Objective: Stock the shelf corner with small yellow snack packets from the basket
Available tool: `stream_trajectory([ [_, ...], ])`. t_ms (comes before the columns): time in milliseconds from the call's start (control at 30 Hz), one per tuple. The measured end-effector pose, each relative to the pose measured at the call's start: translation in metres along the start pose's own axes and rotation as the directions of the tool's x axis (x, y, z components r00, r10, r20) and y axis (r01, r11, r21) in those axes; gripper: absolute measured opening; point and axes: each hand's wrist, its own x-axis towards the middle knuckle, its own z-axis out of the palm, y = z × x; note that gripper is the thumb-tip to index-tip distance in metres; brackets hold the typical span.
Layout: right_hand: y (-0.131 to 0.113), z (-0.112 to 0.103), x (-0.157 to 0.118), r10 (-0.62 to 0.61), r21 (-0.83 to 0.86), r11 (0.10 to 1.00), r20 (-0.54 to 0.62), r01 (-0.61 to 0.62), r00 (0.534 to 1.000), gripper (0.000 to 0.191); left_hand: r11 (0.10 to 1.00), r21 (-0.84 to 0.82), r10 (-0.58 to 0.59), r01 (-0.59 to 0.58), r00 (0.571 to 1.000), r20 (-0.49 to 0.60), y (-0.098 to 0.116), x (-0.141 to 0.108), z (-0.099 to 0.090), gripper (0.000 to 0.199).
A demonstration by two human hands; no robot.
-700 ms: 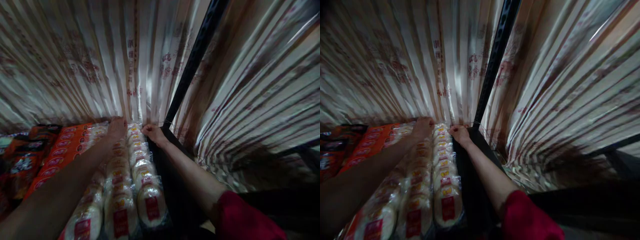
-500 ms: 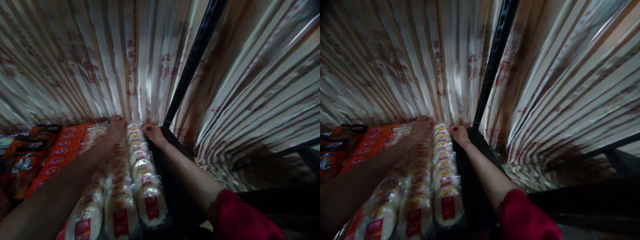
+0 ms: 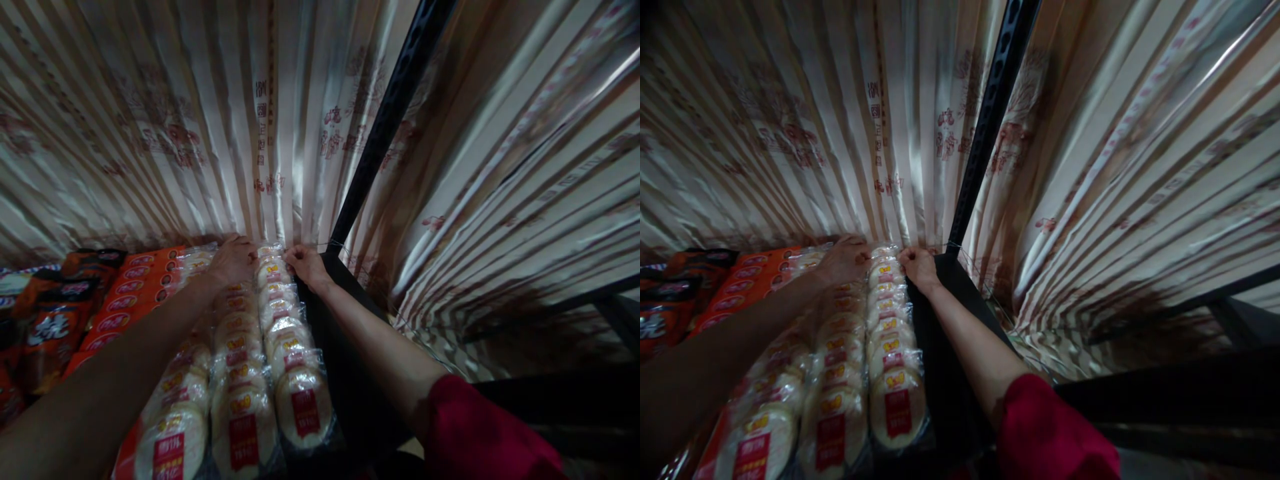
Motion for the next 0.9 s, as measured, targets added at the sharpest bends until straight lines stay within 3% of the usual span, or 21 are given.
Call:
stream_trajectory([
  [233,-0.002,0.002,0.002,0.001,-0.010,1.000,0.001,-0.001,1.000,0.018,0.999,0.016,-0.029,0.029,1.000,-0.011,-0.003,0.002,0.005,0.021],
  [367,-0.003,-0.001,0.000,-0.018,-0.106,0.994,-0.015,0.016,1.000,0.020,0.997,0.061,-0.036,0.036,0.999,-0.002,0.000,0.003,0.005,0.023],
  [533,-0.005,-0.008,-0.011,0.001,-0.243,0.970,-0.006,-0.002,1.000,0.029,0.996,0.087,0.005,0.001,0.997,-0.074,0.003,0.001,0.006,0.023],
  [900,-0.016,-0.013,-0.022,0.087,-0.343,0.936,0.021,-0.075,0.996,0.033,0.996,0.073,-0.053,0.055,0.998,-0.032,0.014,-0.001,0.003,0.025],
])
